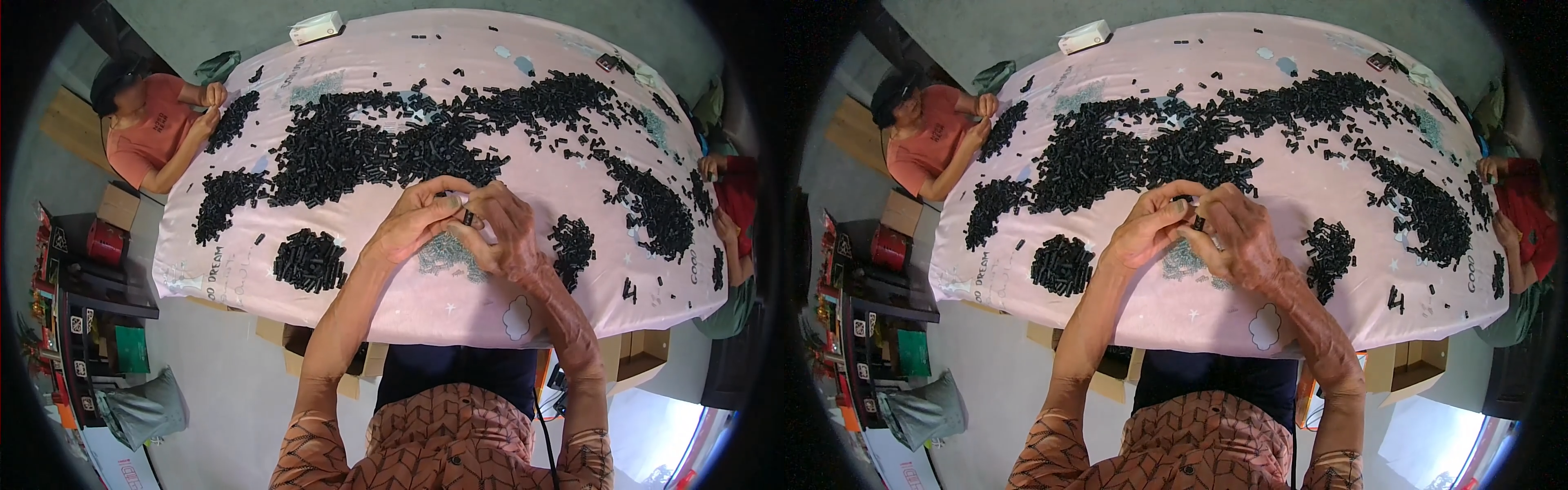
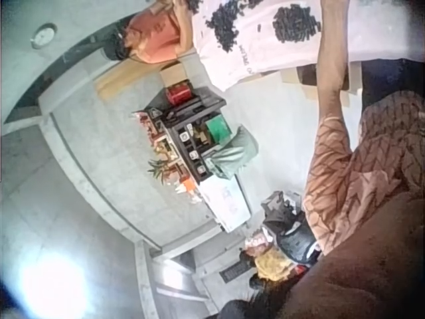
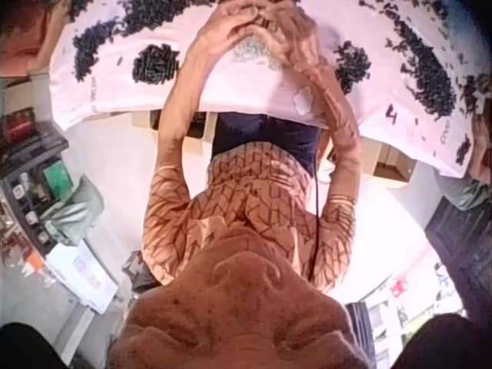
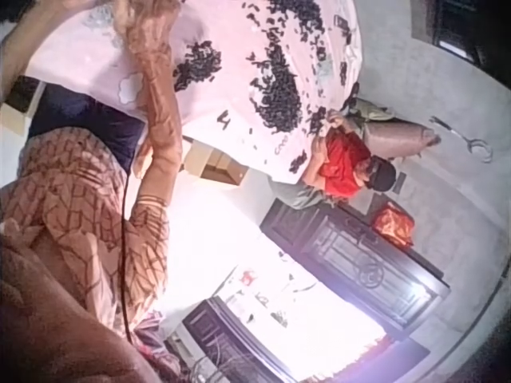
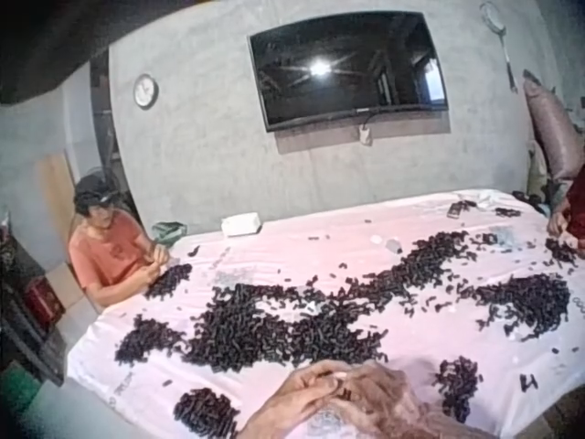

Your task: Sorting small black plastic components on a workbench.

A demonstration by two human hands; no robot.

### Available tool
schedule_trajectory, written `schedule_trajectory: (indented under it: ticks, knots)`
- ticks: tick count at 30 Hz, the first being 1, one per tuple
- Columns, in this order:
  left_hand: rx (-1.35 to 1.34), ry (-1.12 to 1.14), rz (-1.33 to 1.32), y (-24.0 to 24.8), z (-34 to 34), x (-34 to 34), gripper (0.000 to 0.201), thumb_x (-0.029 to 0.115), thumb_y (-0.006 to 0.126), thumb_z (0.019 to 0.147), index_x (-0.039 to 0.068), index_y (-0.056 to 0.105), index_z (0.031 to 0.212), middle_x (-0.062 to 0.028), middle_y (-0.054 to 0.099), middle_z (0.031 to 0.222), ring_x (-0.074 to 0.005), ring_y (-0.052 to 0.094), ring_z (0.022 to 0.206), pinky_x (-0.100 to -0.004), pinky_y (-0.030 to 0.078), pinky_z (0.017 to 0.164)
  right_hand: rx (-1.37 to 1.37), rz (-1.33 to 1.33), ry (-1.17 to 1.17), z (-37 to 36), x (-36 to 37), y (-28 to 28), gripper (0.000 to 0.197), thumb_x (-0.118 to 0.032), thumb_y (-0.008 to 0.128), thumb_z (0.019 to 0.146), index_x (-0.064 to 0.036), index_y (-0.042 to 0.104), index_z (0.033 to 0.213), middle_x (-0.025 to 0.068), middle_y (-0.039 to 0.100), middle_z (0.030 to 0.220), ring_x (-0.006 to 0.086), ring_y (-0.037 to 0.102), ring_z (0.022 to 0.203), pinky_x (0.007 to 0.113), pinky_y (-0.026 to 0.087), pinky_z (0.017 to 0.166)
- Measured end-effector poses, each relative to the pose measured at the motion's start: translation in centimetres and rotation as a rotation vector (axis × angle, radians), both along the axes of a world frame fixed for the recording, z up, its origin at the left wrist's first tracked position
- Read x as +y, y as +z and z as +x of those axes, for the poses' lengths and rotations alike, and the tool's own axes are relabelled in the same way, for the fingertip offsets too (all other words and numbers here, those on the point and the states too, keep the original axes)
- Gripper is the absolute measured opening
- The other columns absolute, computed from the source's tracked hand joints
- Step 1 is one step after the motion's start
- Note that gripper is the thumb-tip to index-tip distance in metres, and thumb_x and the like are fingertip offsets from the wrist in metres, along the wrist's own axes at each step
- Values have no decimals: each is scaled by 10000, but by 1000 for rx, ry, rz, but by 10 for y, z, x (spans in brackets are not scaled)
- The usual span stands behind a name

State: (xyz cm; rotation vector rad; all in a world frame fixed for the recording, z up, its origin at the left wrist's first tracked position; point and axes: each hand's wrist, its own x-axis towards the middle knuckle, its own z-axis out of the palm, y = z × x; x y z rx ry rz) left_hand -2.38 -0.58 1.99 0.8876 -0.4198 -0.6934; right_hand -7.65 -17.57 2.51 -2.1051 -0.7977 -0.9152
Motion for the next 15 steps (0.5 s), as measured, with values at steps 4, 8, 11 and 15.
schedule_trajectory:
  ticks: [4,8,11,15]
  knots:
    - [-16,-21,-16,-2,2,4,326,64,612,882,-33,539,1184,-101,663,912,-166,656,841,-250,519,719,28,9,26,5,1,1,317,-68,789,675,3,538,855,93,515,791,234,543,665,352,485,558]
    - [-59,50,92,3,1,6,328,6,604,853,-23,544,1175,-98,670,878,-181,669,856,-267,530,748,-29,36,61,15,2,-7,339,-103,796,688,-12,574,928,116,585,874,259,599,729,351,518,585]
    - [-125,193,113,2,0,7,286,13,634,837,-7,582,1118,-81,681,851,-133,649,796,-234,518,730,204,35,48,5,3,1,478,-193,803,711,-27,549,1081,141,591,996,296,626,823,369,552,626]
    - [-283,582,465,9,-27,33,100,0,629,836,-1,654,934,-65,663,800,-94,590,699,-208,470,616,122,-66,1,12,7,-10,517,-235,787,738,-27,518,1127,159,585,1027,317,630,850,379,562,641]
